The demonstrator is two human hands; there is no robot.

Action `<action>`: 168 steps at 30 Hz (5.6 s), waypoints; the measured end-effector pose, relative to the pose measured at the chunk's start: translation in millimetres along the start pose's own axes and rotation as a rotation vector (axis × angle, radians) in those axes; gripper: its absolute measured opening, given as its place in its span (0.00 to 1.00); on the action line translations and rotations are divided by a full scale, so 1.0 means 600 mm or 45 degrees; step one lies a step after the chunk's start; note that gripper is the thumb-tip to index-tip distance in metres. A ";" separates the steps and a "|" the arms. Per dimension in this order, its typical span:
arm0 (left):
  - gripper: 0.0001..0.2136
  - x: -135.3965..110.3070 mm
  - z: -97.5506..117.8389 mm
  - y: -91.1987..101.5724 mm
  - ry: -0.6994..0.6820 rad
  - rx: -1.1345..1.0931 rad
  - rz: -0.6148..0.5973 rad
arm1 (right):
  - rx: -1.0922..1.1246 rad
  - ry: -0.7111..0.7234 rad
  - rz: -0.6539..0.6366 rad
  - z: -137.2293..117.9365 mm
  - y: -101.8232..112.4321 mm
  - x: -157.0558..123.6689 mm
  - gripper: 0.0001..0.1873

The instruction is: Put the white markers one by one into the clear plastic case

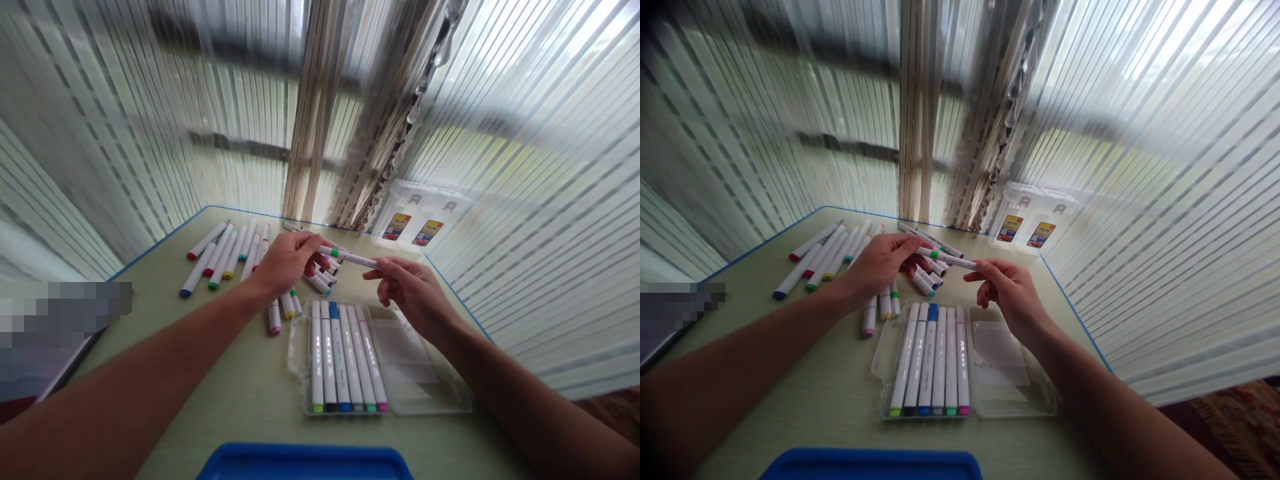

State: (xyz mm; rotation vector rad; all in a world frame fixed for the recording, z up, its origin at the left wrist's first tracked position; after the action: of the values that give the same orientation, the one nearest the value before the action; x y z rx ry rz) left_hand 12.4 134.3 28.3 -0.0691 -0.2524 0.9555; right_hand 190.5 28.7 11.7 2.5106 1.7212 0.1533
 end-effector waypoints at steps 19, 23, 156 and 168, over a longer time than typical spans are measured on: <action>0.11 -0.006 0.005 -0.016 -0.054 0.125 -0.127 | -0.054 0.048 -0.033 -0.003 -0.003 0.001 0.17; 0.15 -0.012 0.000 -0.027 -0.033 0.164 -0.188 | -0.053 0.070 -0.067 -0.003 -0.005 -0.001 0.15; 0.14 -0.036 0.001 -0.080 -0.097 0.401 -0.472 | -0.751 0.379 -0.058 -0.043 -0.015 -0.013 0.19; 0.13 -0.024 0.005 -0.055 -0.137 0.302 -0.306 | -0.410 0.281 -0.092 -0.041 -0.018 -0.015 0.16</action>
State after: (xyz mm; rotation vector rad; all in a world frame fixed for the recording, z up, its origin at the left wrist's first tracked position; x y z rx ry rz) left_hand 29.8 103.4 34.4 0.2268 -0.2390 0.7449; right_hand 174.1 24.8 34.1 2.2633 1.6969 0.6670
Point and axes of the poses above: each hand's wrist, its own x-axis towards the middle knuckle, its own y-axis out of the back of the hand, z = x × y, the point moved 9 cm from there along x, towards the middle knuckle, and after that the axes turned 12 degrees about -x, right-handed, at the moved point
